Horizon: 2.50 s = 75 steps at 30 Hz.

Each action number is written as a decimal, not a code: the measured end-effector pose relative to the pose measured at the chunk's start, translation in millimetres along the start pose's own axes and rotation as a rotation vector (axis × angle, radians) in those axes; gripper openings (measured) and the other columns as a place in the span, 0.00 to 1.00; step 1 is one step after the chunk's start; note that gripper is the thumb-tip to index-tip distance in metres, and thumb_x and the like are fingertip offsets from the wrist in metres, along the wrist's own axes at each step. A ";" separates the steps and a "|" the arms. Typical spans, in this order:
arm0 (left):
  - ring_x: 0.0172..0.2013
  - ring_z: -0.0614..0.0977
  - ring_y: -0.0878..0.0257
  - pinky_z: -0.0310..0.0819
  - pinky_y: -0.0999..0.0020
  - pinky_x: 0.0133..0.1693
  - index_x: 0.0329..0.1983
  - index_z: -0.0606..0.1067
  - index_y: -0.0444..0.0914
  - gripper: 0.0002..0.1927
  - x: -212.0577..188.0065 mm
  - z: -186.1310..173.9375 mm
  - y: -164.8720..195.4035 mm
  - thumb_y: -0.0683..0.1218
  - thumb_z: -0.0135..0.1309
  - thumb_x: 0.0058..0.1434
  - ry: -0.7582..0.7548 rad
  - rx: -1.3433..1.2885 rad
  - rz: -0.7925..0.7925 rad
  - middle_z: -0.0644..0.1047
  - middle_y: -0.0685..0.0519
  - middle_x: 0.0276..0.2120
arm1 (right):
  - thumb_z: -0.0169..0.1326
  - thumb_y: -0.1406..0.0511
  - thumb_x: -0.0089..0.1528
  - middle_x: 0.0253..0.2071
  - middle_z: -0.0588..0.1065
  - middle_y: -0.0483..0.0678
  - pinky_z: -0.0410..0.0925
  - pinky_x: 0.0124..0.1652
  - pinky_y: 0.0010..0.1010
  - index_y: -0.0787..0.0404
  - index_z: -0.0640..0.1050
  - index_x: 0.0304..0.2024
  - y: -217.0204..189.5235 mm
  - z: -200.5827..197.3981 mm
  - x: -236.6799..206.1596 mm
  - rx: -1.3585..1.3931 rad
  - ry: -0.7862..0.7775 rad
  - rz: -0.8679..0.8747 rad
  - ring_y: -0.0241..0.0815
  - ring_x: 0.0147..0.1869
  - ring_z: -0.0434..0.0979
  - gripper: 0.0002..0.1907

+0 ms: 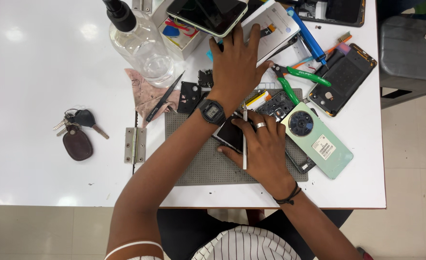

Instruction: The person holds a disassembled phone frame in one hand and uses a precision knife to scrape old adhesive and residue from its edges and back surface. They rotate the frame to work around its perimeter, set it down briefly, and continue scraping along the frame edges over a repair mat.

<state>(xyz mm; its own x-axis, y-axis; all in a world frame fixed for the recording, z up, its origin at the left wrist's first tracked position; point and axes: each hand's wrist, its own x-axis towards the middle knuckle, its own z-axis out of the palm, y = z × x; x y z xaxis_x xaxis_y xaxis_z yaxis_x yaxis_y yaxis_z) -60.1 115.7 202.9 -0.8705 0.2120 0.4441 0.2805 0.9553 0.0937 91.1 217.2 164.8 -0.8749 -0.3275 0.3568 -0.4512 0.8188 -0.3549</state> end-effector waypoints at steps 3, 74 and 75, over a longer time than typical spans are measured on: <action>0.59 0.70 0.35 0.63 0.26 0.58 0.70 0.62 0.41 0.46 -0.4 2.6 3.8 0.72 0.57 0.58 -0.063 -0.007 -0.050 0.66 0.35 0.62 | 0.68 0.44 0.52 0.55 0.73 0.55 0.59 0.50 0.45 0.61 0.80 0.53 -1.0 -1.2 0.7 0.003 -0.005 0.003 0.54 0.57 0.68 0.37; 0.53 0.82 0.49 0.78 0.56 0.58 0.69 0.64 0.22 0.36 -163.0 106.6 -105.9 0.60 0.38 0.78 -0.158 -2.488 -0.364 0.73 0.29 0.61 | 0.39 0.45 0.80 0.45 0.81 0.48 0.67 0.55 0.28 0.62 0.73 0.52 0.9 87.0 -21.0 0.324 0.192 0.003 0.43 0.51 0.77 0.28; 0.54 0.81 0.49 0.78 0.57 0.59 0.70 0.64 0.22 0.36 -162.6 105.8 -103.6 0.60 0.38 0.78 -0.157 -2.474 -0.357 0.73 0.30 0.61 | 0.38 0.45 0.79 0.45 0.81 0.48 0.67 0.55 0.29 0.62 0.74 0.52 2.2 86.0 -21.3 0.325 0.204 -0.013 0.43 0.51 0.77 0.28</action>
<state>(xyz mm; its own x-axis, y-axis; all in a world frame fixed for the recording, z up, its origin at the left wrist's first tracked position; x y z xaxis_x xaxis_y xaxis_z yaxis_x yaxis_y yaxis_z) 9.7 4.1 26.7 -0.9427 0.2885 0.1676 -0.1633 -0.8371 0.5222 93.7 185.4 82.0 -0.8305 -0.2097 0.5160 -0.5230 0.6122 -0.5931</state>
